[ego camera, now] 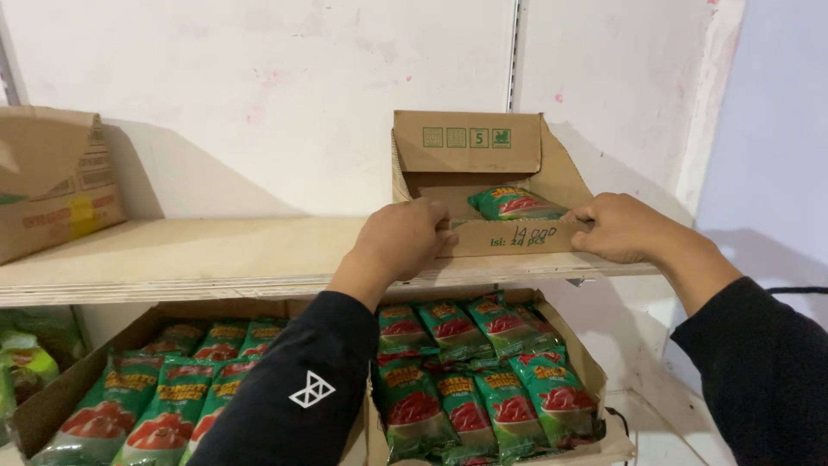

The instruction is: Wiping sauce packets and placing them into a display box on a shelf.

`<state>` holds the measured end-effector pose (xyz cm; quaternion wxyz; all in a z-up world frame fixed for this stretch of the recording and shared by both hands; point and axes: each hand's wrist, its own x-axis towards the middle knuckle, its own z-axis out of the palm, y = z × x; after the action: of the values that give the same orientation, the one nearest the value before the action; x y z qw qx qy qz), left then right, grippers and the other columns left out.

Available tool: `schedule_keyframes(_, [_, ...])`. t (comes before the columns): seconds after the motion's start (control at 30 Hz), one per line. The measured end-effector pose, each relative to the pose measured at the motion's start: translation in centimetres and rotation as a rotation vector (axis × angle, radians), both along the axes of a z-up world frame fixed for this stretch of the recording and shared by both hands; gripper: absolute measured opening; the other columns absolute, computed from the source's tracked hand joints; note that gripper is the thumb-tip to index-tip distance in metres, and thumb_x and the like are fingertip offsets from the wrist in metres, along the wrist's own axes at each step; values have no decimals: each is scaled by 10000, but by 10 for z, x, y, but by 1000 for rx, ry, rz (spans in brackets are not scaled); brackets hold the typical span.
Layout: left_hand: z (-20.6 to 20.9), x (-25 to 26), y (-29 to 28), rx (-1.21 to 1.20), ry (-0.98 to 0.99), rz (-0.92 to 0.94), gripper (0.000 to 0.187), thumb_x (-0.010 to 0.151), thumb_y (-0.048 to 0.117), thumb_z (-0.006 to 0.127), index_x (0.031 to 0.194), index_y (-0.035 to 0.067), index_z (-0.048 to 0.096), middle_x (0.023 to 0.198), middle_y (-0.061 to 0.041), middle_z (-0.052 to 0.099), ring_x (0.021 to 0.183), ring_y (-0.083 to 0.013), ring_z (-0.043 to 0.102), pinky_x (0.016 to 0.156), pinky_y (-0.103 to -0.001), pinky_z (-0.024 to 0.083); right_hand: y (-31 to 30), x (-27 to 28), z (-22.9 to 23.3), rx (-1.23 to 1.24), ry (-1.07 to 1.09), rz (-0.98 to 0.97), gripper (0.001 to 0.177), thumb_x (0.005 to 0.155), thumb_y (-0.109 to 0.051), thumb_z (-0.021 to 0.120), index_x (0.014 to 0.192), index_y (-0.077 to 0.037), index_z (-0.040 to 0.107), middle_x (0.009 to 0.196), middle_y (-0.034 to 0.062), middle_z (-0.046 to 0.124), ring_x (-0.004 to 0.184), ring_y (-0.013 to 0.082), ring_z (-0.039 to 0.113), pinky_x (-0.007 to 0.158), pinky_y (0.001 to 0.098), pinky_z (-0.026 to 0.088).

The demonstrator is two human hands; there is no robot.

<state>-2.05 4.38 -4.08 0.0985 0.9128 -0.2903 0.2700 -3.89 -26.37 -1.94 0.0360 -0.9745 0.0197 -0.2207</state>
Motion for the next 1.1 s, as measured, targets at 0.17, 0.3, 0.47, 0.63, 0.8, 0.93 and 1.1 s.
schedule_keyframes(0.17, [-1,5,0,10,19,12,359,1000,316,554,1266,115,686,1179,-156,716,1167,-404,674,1012,-554,533,5,-6,-2,1,3,-6,422,761,-323,668,1093,-121,832,1082,222,797,1152,438,691,974,514,543])
schedule_keyframes(0.3, [-4,10,0,22,1,52,355,1005,317,549,1287,139,671,1205,-132,709,1136,-383,695,984,-524,553,1,1,-3,22,-15,9,443,760,-305,670,1145,-147,824,1134,206,792,1186,425,682,1004,506,538])
schedule_keyframes(0.47, [-7,-3,0,-4,-32,69,404,986,354,593,1336,155,632,1318,-125,640,1132,-394,692,967,-541,560,4,2,-11,18,-54,28,503,771,-317,669,1234,-152,778,1189,193,772,1214,425,665,1034,517,522])
schedule_keyframes(0.63, [-20,-6,0,-100,-64,78,605,973,408,619,1513,203,442,1518,-129,434,1139,-437,676,979,-588,550,32,9,-59,-141,-314,64,712,798,-466,567,1453,-189,615,1482,151,593,1406,374,516,1188,553,292])
schedule_keyframes(0.8, [-55,-5,-5,-361,-634,83,316,991,307,595,1265,162,659,1308,-87,559,996,-322,733,812,-423,614,101,-24,-109,33,-659,198,667,1015,-301,515,1565,59,399,1555,428,285,1431,634,247,1113,743,202])
schedule_keyframes(0.93, [-99,-23,2,-346,-1094,-40,173,1005,141,479,1106,154,620,1265,-48,567,900,-196,681,711,-278,607,131,-45,-153,131,-590,237,702,1059,-324,531,1615,28,288,1594,422,162,1465,628,116,1134,757,107])
schedule_keyframes(1.1, [-207,-50,5,-410,-768,-152,186,934,250,627,1115,231,668,1167,-10,633,946,-236,685,729,-336,585,147,-62,-239,25,-580,204,895,843,-356,723,1613,-86,357,1616,333,272,1442,602,287,1131,730,247])
